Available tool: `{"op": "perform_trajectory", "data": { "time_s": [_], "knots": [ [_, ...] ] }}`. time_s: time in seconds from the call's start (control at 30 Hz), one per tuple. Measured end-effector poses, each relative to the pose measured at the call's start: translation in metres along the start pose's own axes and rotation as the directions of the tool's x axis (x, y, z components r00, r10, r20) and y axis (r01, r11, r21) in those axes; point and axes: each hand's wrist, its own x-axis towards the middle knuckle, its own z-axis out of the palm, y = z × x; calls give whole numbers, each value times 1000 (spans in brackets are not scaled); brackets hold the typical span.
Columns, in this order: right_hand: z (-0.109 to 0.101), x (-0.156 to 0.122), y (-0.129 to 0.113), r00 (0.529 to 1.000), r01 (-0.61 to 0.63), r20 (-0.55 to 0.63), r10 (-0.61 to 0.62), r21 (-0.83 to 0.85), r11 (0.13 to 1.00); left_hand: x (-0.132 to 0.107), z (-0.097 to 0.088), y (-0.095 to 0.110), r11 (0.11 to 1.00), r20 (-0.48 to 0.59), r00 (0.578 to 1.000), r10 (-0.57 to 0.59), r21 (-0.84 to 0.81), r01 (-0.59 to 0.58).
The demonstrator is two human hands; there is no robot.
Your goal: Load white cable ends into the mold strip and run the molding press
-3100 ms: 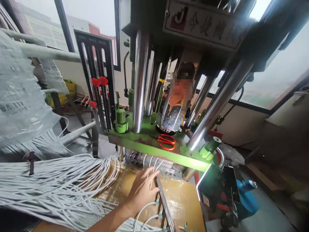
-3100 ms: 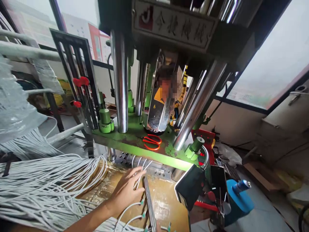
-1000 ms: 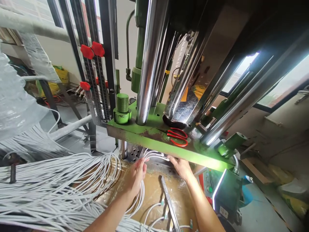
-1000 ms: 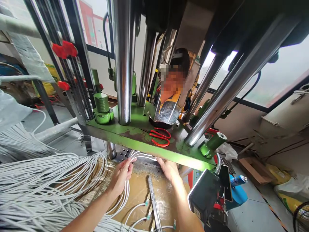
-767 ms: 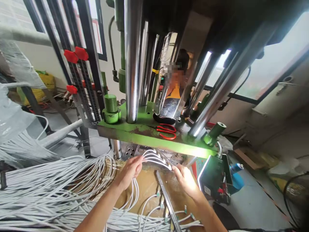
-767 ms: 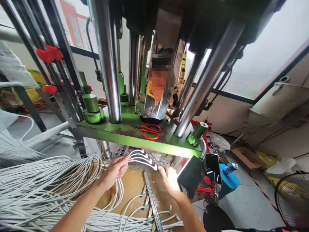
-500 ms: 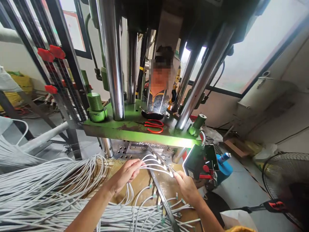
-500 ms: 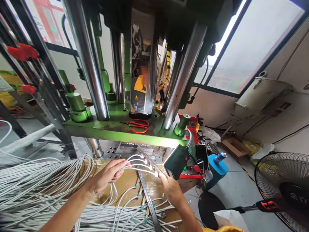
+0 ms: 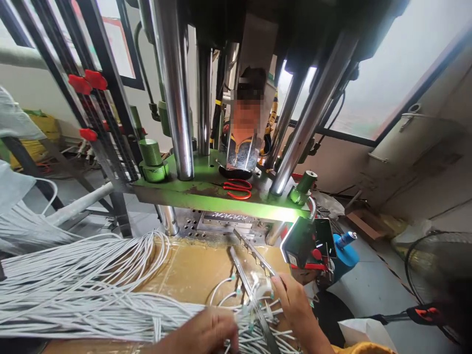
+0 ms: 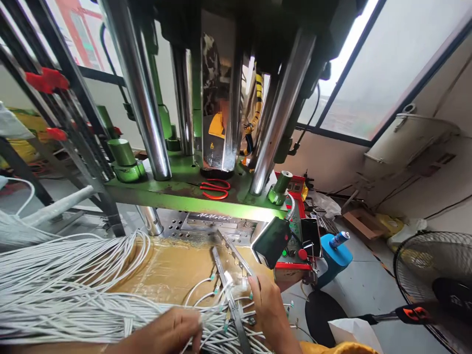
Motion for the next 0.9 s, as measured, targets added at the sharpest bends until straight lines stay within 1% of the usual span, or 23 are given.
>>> {"op": "perform_trajectory", "data": {
  "time_s": [0.03, 0.07, 0.1, 0.13, 0.17, 0.2, 0.23, 0.27, 0.3, 0.37, 0.43, 0.47, 0.5, 0.53, 0.57, 0.63, 0.67, 0.7, 0.73, 0.77, 0.83, 0.87, 0.9],
  "knots": [
    [2, -5, 8, 1000, -5, -2, 5, -38, 999, -12, -1, -7, 998, 28, 999, -46, -46, 47],
    [5, -9, 18, 1000, -8, 6, 8, -77, 997, -22, -7, -14, 985, -2, 996, -88, -146, 87],
    [8, -12, 29, 1000, -6, 22, 9, -118, 993, -30, -17, -19, 953, -108, 987, -120, -290, 84],
    [12, -14, 41, 999, 2, 41, 5, -166, 986, -35, -30, -22, 896, -276, 950, -147, -444, 10],
    [15, -15, 52, 998, 18, 57, -5, -218, 976, -37, -47, -21, 832, -436, 885, -162, -543, -116],
    [19, -15, 63, 998, 41, 64, -24, -273, 961, -36, -66, -17, 775, -577, 803, -150, -573, -267],
    [23, -13, 72, 997, 74, 53, -60, -330, 941, -33, -86, -11, 728, -708, 697, -113, -536, -427],
    [27, -10, 78, 993, 121, 47, -112, -385, 915, -26, -106, -2, 693, -798, 597, -81, -475, -542],
    [30, -6, 83, 984, 176, 43, -175, -432, 884, -17, -125, 7, 680, -843, 535, -60, -426, -596],
    [34, 0, 87, 954, 271, 25, -299, -499, 823, 5, -161, 26, 677, -917, 397, -42, -318, -663],
    [33, 1, 84, 931, 313, -3, -364, -506, 804, 29, -193, 42, 695, -954, 295, -53, -248, -675],
    [32, -2, 80, 934, 311, -3, -356, -482, 819, 39, -207, 49, 709, -967, 249, -60, -217, -671],
    [29, -7, 74, 948, 289, 12, -317, -446, 847, 47, -220, 55, 725, -975, 211, -65, -191, -662],
    [26, -13, 67, 965, 255, 55, -255, -407, 877, 53, -232, 60, 743, -981, 183, -67, -172, -647],
    [24, -21, 60, 975, 217, 125, -182, -370, 903, 57, -241, 64, 762, -985, 156, -77, -159, -627],
    [22, -36, 43, 961, 142, 271, -52, -323, 936, 59, -251, 68, 802, -987, 135, -91, -153, -577],
    [23, -42, 36, 951, 117, 309, -15, -316, 941, 58, -251, 67, 820, -987, 132, -94, -152, -552],
    [25, -47, 30, 948, 103, 318, 3, -318, 943, 54, -246, 65, 834, -988, 132, -84, -142, -532],
    [27, -51, 25, 952, 90, 305, 14, -323, 942, 50, -237, 60, 846, -990, 126, -61, -119, -520],
    [29, -53, 21, 961, 64, 276, 31, -327, 943, 45, -223, 53, 852, -993, 116, -23, -81, -517],
    [32, -54, 17, 966, -20, 240, 92, -286, 958, 34, -185, 33, 853, -988, 120, 97, 21, -521],
    [32, -53, 15, 959, -66, 257, 123, -218, 974, 30, -163, 22, 851, -970, 177, 165, 49, -523],
    [31, -51, 12, 949, -109, 284, 141, -124, 986, 28, -141, 10, 865, -920, 310, 241, 58, -499]
  ]
}}
